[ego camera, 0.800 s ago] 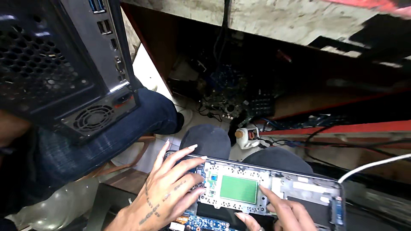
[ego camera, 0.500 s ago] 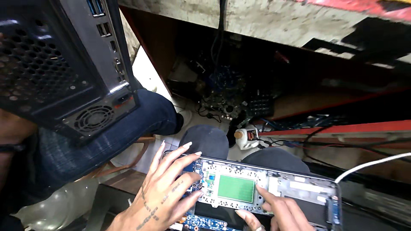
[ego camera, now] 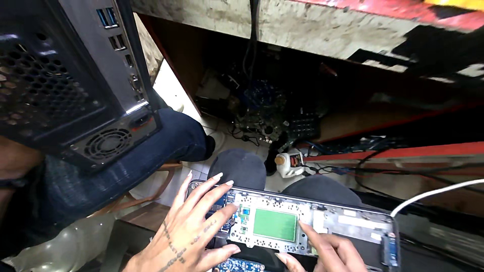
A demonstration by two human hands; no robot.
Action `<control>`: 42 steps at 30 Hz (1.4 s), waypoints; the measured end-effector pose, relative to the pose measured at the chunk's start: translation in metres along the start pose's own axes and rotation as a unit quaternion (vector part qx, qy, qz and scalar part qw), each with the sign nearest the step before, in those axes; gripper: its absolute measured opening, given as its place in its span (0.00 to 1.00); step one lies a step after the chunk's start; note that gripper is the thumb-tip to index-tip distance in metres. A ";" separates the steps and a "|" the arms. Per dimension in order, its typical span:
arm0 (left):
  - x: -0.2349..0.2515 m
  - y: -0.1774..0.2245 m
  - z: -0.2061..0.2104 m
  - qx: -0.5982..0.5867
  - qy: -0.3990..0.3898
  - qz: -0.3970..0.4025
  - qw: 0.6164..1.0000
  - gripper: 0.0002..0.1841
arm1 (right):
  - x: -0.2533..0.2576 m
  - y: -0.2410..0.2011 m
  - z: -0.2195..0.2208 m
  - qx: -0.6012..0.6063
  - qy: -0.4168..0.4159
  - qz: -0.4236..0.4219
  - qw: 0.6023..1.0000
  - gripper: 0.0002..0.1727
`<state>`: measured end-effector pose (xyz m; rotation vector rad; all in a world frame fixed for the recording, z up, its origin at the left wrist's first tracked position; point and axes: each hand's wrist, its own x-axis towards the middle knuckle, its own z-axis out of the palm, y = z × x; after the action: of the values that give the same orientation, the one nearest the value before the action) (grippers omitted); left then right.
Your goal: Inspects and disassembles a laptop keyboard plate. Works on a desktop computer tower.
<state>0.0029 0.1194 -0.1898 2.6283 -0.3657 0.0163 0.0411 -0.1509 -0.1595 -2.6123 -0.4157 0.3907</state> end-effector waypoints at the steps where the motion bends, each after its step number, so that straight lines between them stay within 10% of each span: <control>1: 0.000 0.000 0.000 0.003 0.002 0.002 1.000 0.28 | 0.000 0.000 0.001 0.001 0.006 -0.001 1.000 0.34; 30: 0.014 -0.009 -0.011 0.113 -0.039 0.070 0.990 0.35 | -0.001 -0.003 -0.002 -0.083 0.016 0.000 0.996 0.32; 42: 0.013 0.011 -0.004 -0.074 0.086 -0.078 0.990 0.10 | 0.003 0.006 -0.013 -0.007 -0.017 -0.004 1.000 0.27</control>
<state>0.0130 0.1088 -0.1798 2.4792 -0.0974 0.1575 0.0494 -0.1606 -0.1522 -2.6199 -0.4424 0.4310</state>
